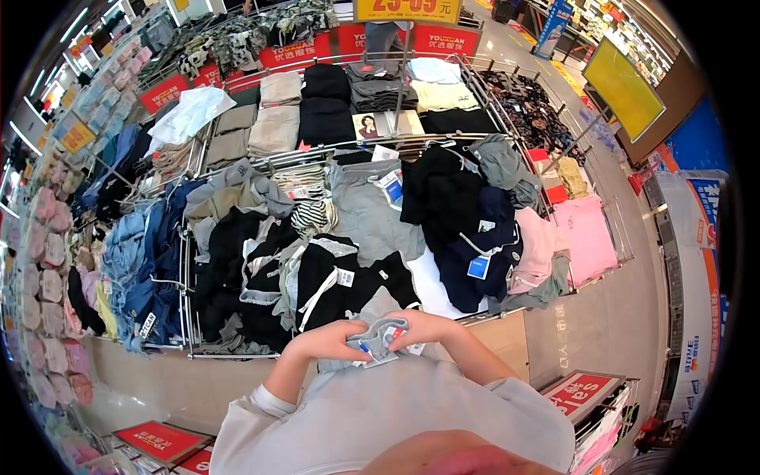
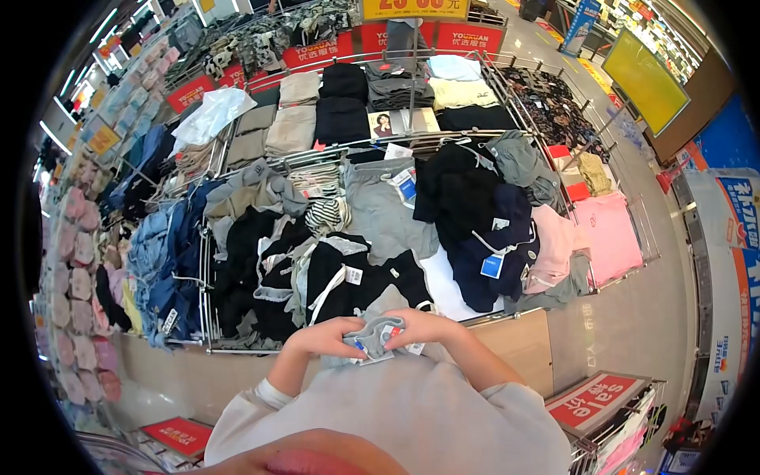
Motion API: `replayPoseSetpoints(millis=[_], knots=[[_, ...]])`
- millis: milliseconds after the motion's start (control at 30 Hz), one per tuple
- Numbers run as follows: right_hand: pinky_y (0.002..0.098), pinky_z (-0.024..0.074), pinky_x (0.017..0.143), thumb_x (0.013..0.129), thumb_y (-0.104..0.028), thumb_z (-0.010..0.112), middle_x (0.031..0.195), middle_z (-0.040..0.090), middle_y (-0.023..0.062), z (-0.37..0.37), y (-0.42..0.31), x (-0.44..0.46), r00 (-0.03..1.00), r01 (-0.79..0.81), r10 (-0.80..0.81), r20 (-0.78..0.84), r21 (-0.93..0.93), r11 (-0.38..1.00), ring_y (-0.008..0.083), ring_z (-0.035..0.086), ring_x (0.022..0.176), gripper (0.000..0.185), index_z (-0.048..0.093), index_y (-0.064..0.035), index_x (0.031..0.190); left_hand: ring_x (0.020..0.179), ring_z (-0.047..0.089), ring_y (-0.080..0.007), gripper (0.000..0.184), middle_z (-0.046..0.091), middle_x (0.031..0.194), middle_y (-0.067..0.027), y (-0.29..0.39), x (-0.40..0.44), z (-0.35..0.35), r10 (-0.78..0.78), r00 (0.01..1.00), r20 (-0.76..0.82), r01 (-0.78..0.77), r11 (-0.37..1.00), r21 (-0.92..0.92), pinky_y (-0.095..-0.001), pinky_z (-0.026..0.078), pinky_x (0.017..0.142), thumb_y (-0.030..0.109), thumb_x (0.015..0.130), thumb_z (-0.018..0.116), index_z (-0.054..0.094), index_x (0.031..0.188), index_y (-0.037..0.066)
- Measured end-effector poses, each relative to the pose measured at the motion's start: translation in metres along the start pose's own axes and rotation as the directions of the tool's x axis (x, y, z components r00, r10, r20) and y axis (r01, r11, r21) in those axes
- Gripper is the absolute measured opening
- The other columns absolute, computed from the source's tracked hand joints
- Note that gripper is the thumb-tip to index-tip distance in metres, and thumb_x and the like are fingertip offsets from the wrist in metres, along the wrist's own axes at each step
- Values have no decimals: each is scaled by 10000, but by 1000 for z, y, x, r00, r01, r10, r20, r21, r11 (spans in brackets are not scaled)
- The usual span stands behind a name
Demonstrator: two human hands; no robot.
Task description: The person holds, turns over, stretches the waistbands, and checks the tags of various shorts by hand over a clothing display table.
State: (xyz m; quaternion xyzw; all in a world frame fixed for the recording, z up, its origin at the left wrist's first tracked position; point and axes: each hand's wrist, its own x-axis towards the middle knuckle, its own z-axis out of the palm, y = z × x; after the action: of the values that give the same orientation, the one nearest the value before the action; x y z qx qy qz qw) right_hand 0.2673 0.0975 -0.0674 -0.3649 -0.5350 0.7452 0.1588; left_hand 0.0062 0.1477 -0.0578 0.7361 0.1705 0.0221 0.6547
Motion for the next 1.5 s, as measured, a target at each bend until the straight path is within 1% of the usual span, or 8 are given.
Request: replayPoseSetpoints(millis=[133, 200, 533, 767, 833, 900, 1100, 1500], knots=[[282, 481, 837, 787, -168, 769, 1033, 655, 50, 0, 0, -3, 996, -67, 56, -76, -142, 988, 122, 592, 945, 445, 594, -20, 1169, 856, 586, -163, 333, 628, 918, -102, 6, 14, 7, 118, 989, -92, -109, 990, 94, -307, 459, 738, 240, 823, 741, 656, 1017, -17], [278, 480, 827, 790, -187, 769, 1024, 656, 51, 1, 0, -6, 991, -104, 82, -108, -212, 972, 116, 590, 933, 442, 597, -20, 1161, 865, 616, -157, 353, 681, 953, -112, 7, 20, 8, -124, 990, -62, 127, 991, 40, -308, 482, 782, 262, 836, 718, 658, 1049, -13], [274, 485, 794, 911, -148, 640, 980, 624, 30, -9, 15, -40, 942, 169, -110, -318, 165, 972, 108, 579, 896, 239, 598, -19, 1107, 751, 559, -88, 228, 659, 835, -34, 17, 45, 28, -80, 989, -128, 71, 995, -73, -274, 461, 658, 138, 856, 661, 645, 1025, -15], [268, 485, 810, 909, -111, 633, 1025, 624, 29, -35, 23, -66, 879, 332, -196, -436, 263, 906, 99, 578, 909, 242, 592, -29, 1133, 821, 560, -76, 232, 668, 886, -25, 50, 85, 46, -221, 958, -181, 169, 950, -264, -267, 470, 741, 91, 874, 618, 637, 1080, -14], [274, 487, 831, 918, -135, 631, 1064, 623, 38, -47, 30, -72, 885, 328, -196, -423, 267, 906, 107, 585, 933, 276, 576, -35, 1169, 867, 564, -71, 247, 667, 927, -24, 45, 99, 59, -127, 939, -321, 13, 942, -336, -257, 470, 780, 74, 882, 609, 633, 1108, -23], [277, 490, 839, 927, -168, 630, 1078, 623, 37, -53, 34, -80, 905, 350, -157, -396, 480, 804, 115, 592, 959, 312, 556, -42, 1203, 885, 566, -72, 257, 666, 949, -25, 46, 111, 66, -125, 934, -334, 3, 939, -343, -257, 470, 798, 65, 883, 608, 628, 1123, -26], [291, 483, 871, 948, -197, 595, 1105, 624, 34, -79, 62, -105, 956, 207, -48, -290, 545, 813, 117, 596, 983, 340, 544, -42, 1246, 915, 570, -76, 263, 662, 1011, -23, 65, 135, 82, -149, 908, -391, -19, 918, -395, -258, 473, 823, 46, 894, 609, 624, 1146, -28], [259, 498, 753, 899, -107, 615, 956, 657, 18, -93, 29, -127, 981, 164, -98, -167, 449, 878, 83, 607, 841, 223, 617, -18, 1103, 938, 549, -64, 371, 644, 1063, -22, 82, 139, 105, -199, 904, -380, 52, 930, -364, -247, 464, 832, 115, 879, 679, 577, 1208, -21]])
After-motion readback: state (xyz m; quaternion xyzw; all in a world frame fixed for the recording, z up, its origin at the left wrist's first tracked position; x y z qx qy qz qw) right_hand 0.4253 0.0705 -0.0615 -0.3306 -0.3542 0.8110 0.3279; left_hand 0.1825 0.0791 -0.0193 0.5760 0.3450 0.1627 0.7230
